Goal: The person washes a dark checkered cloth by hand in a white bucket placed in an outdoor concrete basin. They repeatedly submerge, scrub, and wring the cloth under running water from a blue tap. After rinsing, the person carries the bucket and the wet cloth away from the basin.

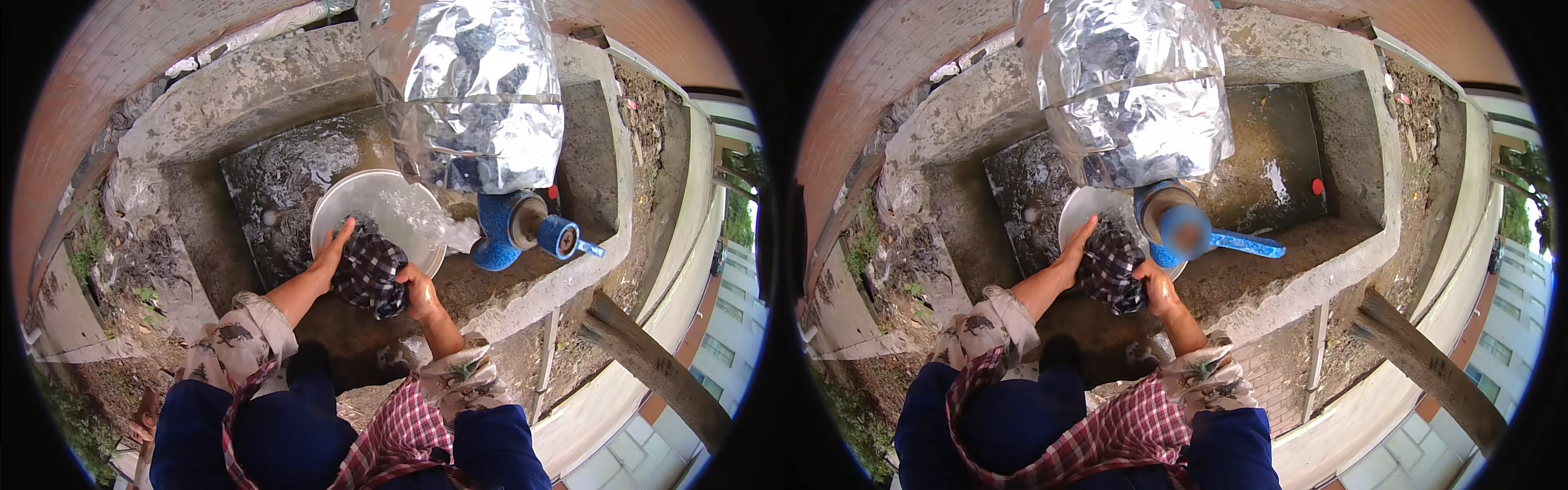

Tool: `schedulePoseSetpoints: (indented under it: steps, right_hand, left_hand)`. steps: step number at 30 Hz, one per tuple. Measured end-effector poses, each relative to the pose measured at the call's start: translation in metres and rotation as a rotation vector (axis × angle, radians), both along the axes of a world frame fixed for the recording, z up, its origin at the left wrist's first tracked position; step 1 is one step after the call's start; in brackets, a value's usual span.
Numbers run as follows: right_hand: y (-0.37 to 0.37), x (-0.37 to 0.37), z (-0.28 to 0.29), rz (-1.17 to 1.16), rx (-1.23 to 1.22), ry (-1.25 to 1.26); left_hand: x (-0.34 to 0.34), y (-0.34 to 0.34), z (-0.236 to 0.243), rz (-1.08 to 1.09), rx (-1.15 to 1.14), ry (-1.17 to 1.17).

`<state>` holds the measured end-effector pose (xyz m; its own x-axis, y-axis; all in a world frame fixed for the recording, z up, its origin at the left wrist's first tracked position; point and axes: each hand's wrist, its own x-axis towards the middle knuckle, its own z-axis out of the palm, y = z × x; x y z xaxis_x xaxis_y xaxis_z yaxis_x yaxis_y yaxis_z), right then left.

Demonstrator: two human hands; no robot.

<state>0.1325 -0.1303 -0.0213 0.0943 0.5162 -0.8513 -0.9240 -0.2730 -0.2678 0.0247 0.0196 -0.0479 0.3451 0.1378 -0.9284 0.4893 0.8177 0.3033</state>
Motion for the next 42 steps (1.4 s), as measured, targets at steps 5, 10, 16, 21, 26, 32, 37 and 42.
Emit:
schedulePoseSetpoints:
  steps: [5, 10, 16, 21, 26, 32, 37, 42]
  right_hand:
    - [-0.024, -0.007, 0.06, -0.115, 0.403, -0.246]
    - [-0.015, 0.003, 0.032, -0.297, 0.158, -0.295]
    - [0.012, -0.003, 0.026, -0.437, 0.515, 0.125]
    - [-0.001, -0.017, 0.015, -0.519, 0.431, 0.059]
    - [0.015, -0.001, -0.048, -0.15, -0.341, -0.937]
    - [0.063, -0.021, -0.089, 1.405, -0.562, -1.069]
    - [0.042, -0.013, -0.171, 1.56, -0.549, -1.191]
    - [0.045, 0.006, -0.17, 1.113, -0.48, -1.006]
  left_hand:
    - [0.002, -0.004, 0.02, 0.016, -0.041, -0.242]
    - [0.015, -0.016, 0.104, -0.178, 0.483, -0.487]
    - [0.031, -0.059, 0.135, -0.54, 0.93, -0.666]
    - [0.035, -0.024, 0.043, -0.423, 1.425, -0.287]
    - [0.025, -0.011, 0.01, -0.879, 1.185, 0.096]
    - [-0.015, -0.02, 0.006, -0.851, 0.979, -0.064]
    - [-0.034, -0.006, 0.032, -0.715, 0.822, -0.116]
    - [-0.035, -0.004, 0.019, -0.385, 0.568, -0.084]
